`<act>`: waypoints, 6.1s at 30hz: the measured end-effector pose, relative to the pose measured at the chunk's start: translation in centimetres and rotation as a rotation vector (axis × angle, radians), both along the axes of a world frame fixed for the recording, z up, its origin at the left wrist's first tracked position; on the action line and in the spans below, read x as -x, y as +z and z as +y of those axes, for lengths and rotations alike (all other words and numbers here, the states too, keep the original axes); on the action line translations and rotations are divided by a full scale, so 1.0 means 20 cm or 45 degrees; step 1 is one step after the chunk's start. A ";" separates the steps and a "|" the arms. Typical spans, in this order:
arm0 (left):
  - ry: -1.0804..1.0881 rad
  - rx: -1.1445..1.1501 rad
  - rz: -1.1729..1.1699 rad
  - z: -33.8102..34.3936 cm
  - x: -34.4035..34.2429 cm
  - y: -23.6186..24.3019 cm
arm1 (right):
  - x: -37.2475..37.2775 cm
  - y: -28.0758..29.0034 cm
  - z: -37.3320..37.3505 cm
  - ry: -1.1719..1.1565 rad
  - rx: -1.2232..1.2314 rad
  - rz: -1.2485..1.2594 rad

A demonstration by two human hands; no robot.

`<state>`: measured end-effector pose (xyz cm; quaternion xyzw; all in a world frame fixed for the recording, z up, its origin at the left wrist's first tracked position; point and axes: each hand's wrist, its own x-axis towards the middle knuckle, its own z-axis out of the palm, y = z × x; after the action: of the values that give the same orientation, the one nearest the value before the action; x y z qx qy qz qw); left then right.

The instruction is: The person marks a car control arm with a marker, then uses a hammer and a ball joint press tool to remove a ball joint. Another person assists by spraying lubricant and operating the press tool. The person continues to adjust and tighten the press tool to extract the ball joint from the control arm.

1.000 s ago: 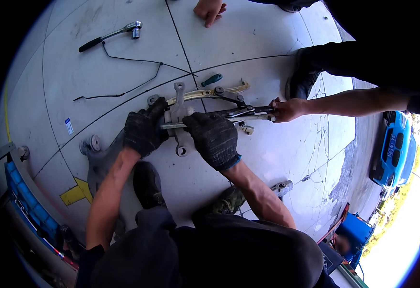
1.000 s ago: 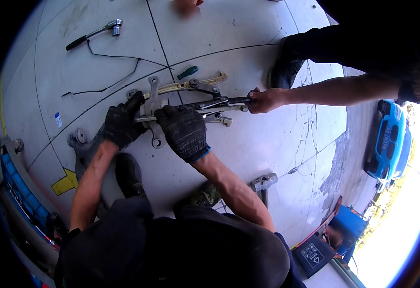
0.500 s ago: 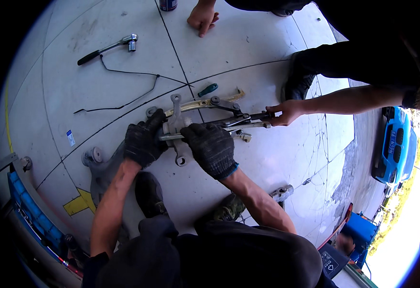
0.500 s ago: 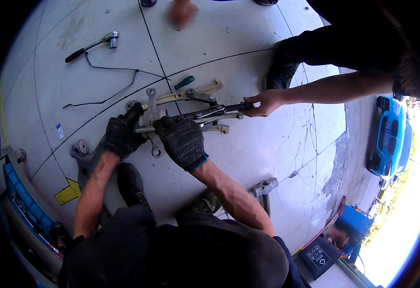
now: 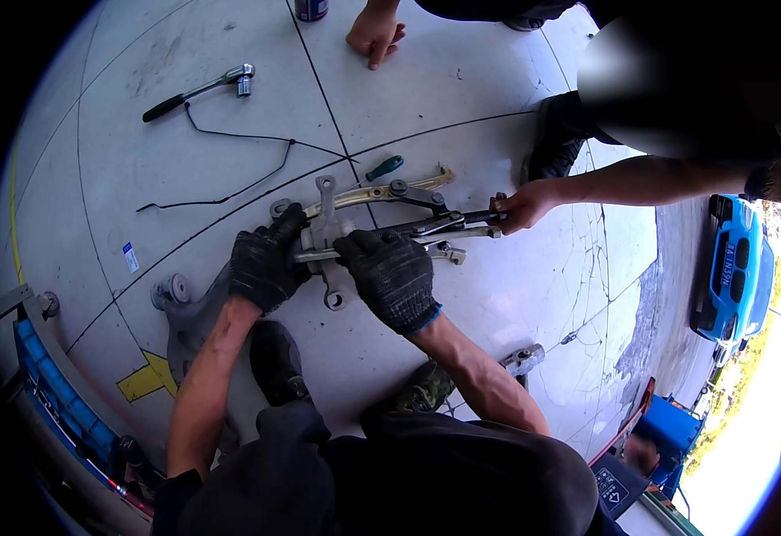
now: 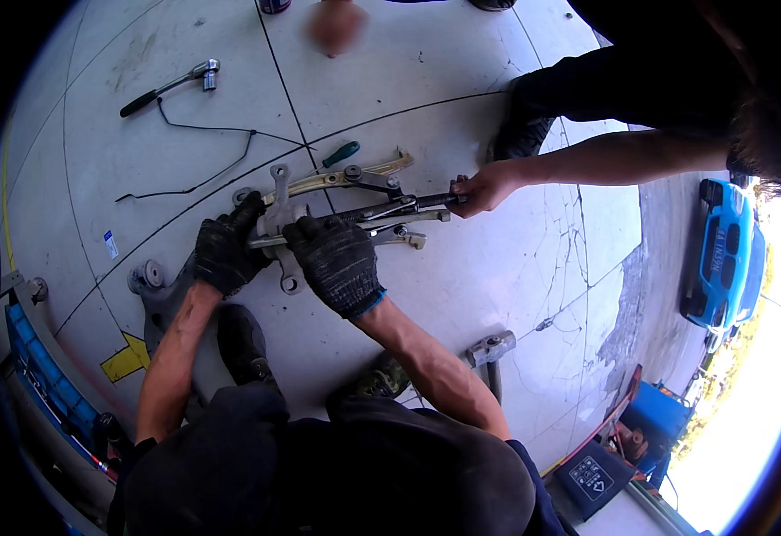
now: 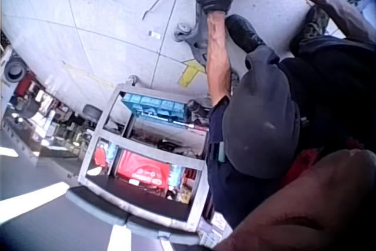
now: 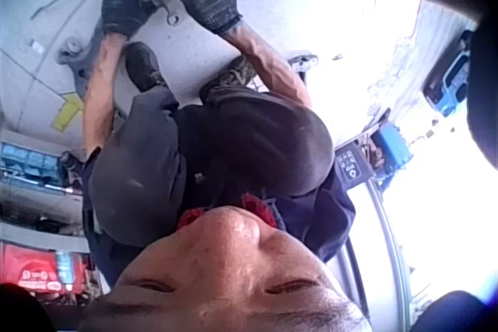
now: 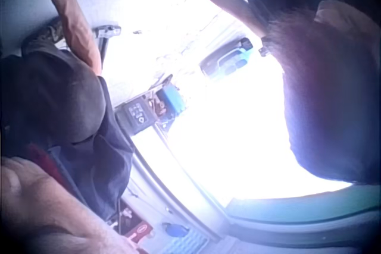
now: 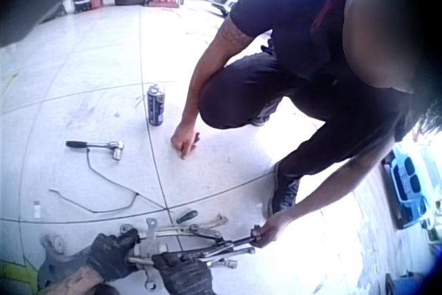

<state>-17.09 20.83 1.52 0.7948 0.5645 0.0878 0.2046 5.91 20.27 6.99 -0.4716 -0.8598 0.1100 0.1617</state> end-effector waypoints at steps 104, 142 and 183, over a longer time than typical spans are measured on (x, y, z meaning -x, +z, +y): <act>-0.016 0.007 0.010 -0.01 -0.01 -0.03 | -1.12 0.08 -1.54 -1.520 2.224 0.785; 0.002 -0.004 -0.035 -0.02 0.02 -0.06 | -0.43 -0.35 -0.82 -0.822 1.034 -0.089; -0.068 -0.033 -0.027 -0.02 0.09 0.03 | -0.25 -0.54 -0.56 -1.046 1.595 1.025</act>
<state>-18.80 20.50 2.03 0.8111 0.5398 0.0982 0.2027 10.84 9.16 -3.80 -0.6736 -0.2777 0.6576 0.1916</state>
